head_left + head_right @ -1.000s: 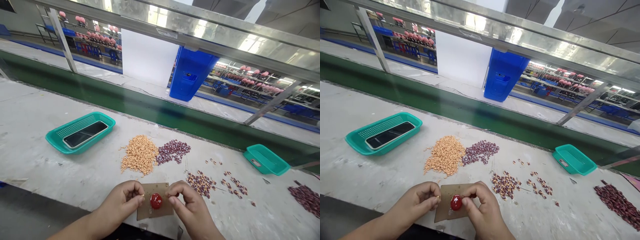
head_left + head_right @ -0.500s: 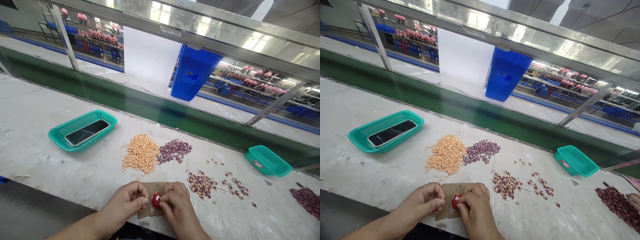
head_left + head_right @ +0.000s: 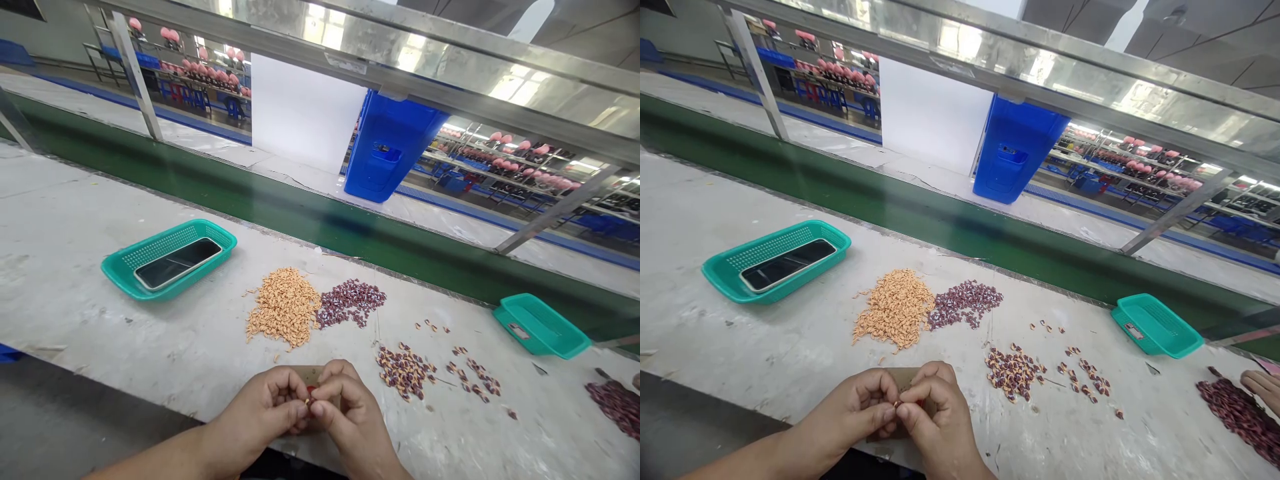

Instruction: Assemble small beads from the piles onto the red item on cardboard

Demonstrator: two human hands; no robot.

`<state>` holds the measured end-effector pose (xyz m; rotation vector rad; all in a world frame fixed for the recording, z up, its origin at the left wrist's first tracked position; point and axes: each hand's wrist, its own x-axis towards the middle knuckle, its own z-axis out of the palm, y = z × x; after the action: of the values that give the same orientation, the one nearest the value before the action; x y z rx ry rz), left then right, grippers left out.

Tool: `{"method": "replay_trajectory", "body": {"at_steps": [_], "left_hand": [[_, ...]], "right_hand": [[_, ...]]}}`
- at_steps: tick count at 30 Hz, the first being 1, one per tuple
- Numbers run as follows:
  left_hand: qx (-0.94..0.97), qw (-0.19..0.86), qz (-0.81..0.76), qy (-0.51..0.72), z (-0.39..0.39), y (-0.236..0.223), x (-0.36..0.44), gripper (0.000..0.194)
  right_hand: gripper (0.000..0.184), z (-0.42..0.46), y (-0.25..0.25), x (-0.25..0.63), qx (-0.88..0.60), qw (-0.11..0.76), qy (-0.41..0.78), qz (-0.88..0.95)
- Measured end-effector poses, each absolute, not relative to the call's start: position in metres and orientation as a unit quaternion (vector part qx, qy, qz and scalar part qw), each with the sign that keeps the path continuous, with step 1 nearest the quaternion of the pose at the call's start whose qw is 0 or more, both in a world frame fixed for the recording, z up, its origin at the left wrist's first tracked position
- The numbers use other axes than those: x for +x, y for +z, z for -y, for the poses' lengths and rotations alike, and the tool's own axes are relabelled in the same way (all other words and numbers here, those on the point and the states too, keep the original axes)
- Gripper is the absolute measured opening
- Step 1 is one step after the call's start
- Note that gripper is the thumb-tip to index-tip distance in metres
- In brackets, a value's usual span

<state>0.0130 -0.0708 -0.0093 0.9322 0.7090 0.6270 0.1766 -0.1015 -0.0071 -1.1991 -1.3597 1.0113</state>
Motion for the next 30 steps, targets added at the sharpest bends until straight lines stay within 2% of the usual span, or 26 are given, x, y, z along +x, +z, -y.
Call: {"method": "replay_trajectory", "body": {"at_steps": [15, 23, 30], "left_hand": [[0.412, 0.794, -0.312, 0.319, 0.072, -0.011, 0.012, 0.026], [0.42, 0.781, -0.322, 0.332, 0.073, -0.008, 0.012, 0.031], [0.473, 0.76, -0.354, 0.272, 0.069, 0.006, 0.012, 0.025]], "right_hand": [[0.02, 0.102, -0.015, 0.175, -0.501, 0.511, 0.396, 0.576], [0.022, 0.102, -0.011, 0.172, -0.5, 0.523, 0.387, 0.571], [0.02, 0.105, -0.003, 0.178, -0.485, 0.471, 0.415, 0.608]]}}
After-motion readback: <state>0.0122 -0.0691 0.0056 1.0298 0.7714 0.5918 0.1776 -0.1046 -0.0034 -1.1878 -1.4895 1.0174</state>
